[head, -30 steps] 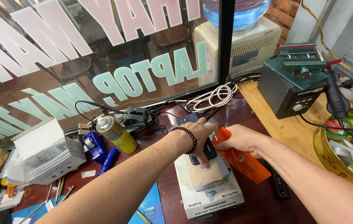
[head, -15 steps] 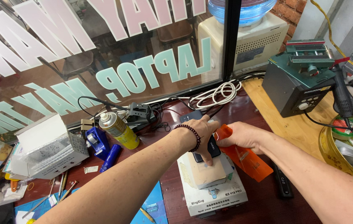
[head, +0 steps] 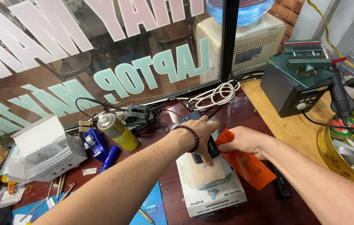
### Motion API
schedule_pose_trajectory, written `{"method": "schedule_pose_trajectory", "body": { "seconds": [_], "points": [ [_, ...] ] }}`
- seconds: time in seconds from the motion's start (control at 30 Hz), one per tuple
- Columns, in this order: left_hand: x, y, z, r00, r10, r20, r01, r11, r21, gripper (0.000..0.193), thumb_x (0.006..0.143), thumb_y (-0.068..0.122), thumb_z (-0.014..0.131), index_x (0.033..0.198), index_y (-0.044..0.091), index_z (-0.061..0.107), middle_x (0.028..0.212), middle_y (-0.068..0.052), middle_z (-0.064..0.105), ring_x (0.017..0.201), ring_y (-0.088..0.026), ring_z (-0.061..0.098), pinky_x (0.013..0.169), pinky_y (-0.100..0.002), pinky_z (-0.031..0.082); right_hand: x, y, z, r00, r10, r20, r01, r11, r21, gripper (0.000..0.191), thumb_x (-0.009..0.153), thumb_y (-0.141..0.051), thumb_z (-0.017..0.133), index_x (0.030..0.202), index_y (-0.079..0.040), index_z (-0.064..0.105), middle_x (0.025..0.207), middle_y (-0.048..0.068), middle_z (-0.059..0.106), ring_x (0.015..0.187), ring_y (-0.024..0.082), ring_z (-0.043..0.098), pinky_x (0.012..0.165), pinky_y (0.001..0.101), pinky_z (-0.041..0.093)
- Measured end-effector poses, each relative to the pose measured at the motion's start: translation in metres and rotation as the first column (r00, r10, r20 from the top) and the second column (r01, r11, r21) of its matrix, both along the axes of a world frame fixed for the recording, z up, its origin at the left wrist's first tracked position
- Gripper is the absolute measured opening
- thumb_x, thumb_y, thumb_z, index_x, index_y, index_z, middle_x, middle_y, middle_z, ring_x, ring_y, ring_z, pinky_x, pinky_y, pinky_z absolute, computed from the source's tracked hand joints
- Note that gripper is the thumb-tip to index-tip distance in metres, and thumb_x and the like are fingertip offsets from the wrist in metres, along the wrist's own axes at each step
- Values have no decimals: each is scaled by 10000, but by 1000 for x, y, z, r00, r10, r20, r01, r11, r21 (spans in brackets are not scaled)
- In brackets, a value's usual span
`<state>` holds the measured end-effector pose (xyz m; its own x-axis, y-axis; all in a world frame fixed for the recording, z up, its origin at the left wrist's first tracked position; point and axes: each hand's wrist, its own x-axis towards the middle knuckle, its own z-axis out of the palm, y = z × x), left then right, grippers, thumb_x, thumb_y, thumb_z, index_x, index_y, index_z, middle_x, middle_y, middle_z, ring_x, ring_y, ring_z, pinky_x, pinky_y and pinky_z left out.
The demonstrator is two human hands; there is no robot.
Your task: The person uses an orange plastic pry tool to separate the back cover of a black smartphone. They apply a clear liquid from a small bottle along the phone's edges, then continue prying until the back cover is removed. The person then disconnects a ribbon cable inside the phone.
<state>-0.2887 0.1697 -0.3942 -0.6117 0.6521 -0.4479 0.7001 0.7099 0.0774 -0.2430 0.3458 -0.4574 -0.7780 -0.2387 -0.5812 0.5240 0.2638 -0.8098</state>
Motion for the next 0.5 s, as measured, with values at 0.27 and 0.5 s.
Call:
{"method": "schedule_pose_trajectory", "body": {
  "seconds": [0.27,0.5],
  "points": [
    [-1,-5,-4,999,-39,-18,40,998,47,1100,441,513,980,1373,151,522,1334,-195,539,1119,-379,678,913,-439,587,-9,-2,-10,993,-113,13,114,992,-45,207,868,-162,753,1025,-29,728,927,97,751,824,184,722,733,372,609],
    [-3,-4,-3,1000,-16,-5,16,999,42,1118,428,519,982,1376,158,513,1326,-186,547,1124,-378,674,899,-442,596,-15,-7,-4,999,-30,-46,37,987,159,210,850,-190,768,1020,-69,746,940,78,761,845,174,722,705,378,596]
  ]
}}
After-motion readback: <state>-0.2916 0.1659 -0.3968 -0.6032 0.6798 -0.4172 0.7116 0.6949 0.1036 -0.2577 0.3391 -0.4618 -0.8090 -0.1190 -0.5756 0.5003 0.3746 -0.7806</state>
